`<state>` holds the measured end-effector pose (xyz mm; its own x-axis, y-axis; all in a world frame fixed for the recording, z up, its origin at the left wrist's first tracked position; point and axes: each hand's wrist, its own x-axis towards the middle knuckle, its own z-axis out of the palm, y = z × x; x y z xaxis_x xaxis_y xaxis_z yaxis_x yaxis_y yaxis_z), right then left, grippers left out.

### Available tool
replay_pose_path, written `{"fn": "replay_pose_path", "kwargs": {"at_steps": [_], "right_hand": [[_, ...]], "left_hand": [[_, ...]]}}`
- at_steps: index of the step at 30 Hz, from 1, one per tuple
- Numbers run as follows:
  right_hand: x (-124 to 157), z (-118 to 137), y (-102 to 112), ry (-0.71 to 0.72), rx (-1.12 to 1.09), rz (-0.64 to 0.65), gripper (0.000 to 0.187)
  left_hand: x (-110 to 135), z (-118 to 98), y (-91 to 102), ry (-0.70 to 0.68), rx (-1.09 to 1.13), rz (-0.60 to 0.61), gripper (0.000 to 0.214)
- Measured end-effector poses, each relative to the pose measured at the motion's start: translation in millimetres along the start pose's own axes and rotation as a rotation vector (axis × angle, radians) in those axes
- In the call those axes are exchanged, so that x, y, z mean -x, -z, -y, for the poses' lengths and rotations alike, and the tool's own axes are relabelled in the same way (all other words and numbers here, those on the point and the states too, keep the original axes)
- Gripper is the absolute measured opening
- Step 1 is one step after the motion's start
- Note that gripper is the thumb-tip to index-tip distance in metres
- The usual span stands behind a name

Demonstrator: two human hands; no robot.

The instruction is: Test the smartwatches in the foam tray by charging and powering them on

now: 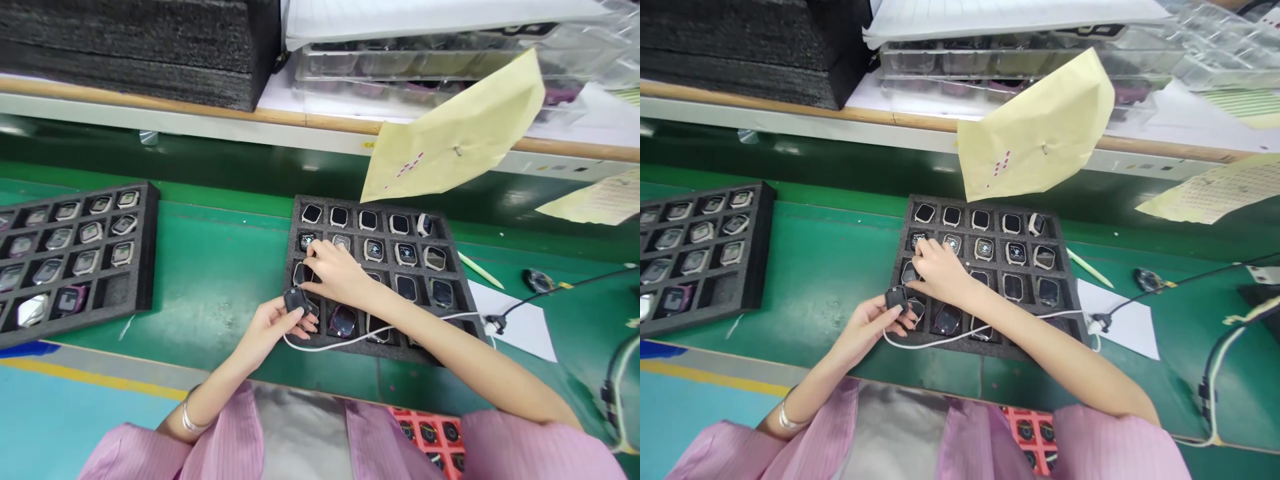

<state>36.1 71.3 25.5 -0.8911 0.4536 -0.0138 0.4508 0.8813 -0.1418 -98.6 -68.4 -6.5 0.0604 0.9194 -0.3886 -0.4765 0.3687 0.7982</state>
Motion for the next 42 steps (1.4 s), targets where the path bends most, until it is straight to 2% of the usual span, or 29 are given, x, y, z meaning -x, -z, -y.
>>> {"fn": "replay_pose_path", "kwargs": {"at_steps": [3,8,11,14,18,20,24,27,32,36,42], "right_hand": [[-3,-4,-1,0.037,0.015,0.024,0.031],[-4,-5,6,0.124,0.001,0.044,0.022],[-5,-4,6,0.149,-0.025,0.017,0.021],[-2,-11,6,0.131,-0.073,-0.031,0.027],[16,-13,15,0.074,-0.293,-0.174,0.027],[28,-5,18,0.121,-0.411,-0.19,0.028],[45,17,14,0.21,-0.306,-0.12,0.024],[48,25,9,0.231,-0.213,-0.139,0.025],[44,21,9,0.246,-0.177,-0.16,0.027],[44,8,-3,0.298,-0.354,-0.222,0.034],[49,2,-39,0.298,-0.627,-0.453,0.037]], "left_hand": [[-1,0,-1.1,0.013,0.007,-0.015,0.034],[-3,-2,-3.0,0.033,0.014,0.003,0.034],[-2,-2,-3.2,0.033,0.004,0.007,0.033],[-2,-2,-3.7,0.03,-0.015,0.014,0.036],[-4,-1,-2.2,0.053,-0.043,0.041,0.038],[-6,-1,-0.3,0.078,-0.036,0.076,0.041],[-7,-3,0.7,0.088,-0.03,0.123,0.051],[-7,-4,-3.6,0.05,-0.086,0.131,0.043],[-10,-4,-14.8,-0.007,-0.07,0.024,0.033],[-14,-3,-18.5,0.016,-0.064,0.019,0.039],[-14,-1,-13.6,0.065,-0.103,0.056,0.044]]}}
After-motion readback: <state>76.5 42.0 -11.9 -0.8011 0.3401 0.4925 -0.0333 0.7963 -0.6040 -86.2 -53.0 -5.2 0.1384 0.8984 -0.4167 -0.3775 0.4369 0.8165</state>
